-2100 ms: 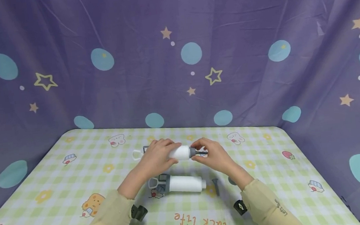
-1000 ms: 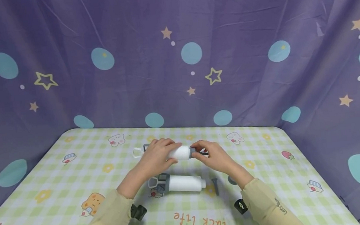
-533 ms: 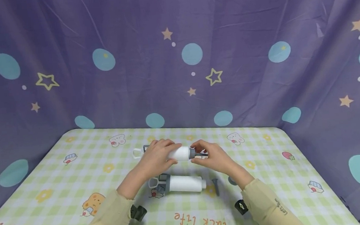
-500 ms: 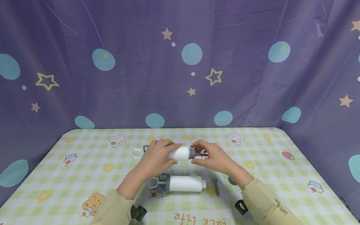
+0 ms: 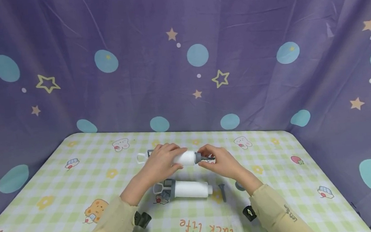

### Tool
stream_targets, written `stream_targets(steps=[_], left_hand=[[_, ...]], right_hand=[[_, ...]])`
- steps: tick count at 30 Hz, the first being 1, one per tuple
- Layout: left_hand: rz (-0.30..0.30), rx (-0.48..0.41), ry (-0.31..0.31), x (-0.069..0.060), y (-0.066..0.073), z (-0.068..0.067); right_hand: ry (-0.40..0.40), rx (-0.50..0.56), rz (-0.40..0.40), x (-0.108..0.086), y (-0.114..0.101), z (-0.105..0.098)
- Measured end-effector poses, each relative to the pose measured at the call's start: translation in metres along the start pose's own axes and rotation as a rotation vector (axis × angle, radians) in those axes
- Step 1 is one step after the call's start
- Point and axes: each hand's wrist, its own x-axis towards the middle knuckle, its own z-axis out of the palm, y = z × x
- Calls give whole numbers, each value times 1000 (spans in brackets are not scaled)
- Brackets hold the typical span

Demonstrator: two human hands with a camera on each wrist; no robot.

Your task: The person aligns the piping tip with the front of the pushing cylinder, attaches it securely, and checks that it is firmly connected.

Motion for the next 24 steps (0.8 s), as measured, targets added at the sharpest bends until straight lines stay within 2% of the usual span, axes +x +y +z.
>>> stream_targets(steps=[18,24], left_hand=[[5,2,1,0,1,-1],[20,-1,16,-1,0,0]], right_hand=[[-27,-12,53,-1,2,0],[13,-4,31,-2,4,2]])
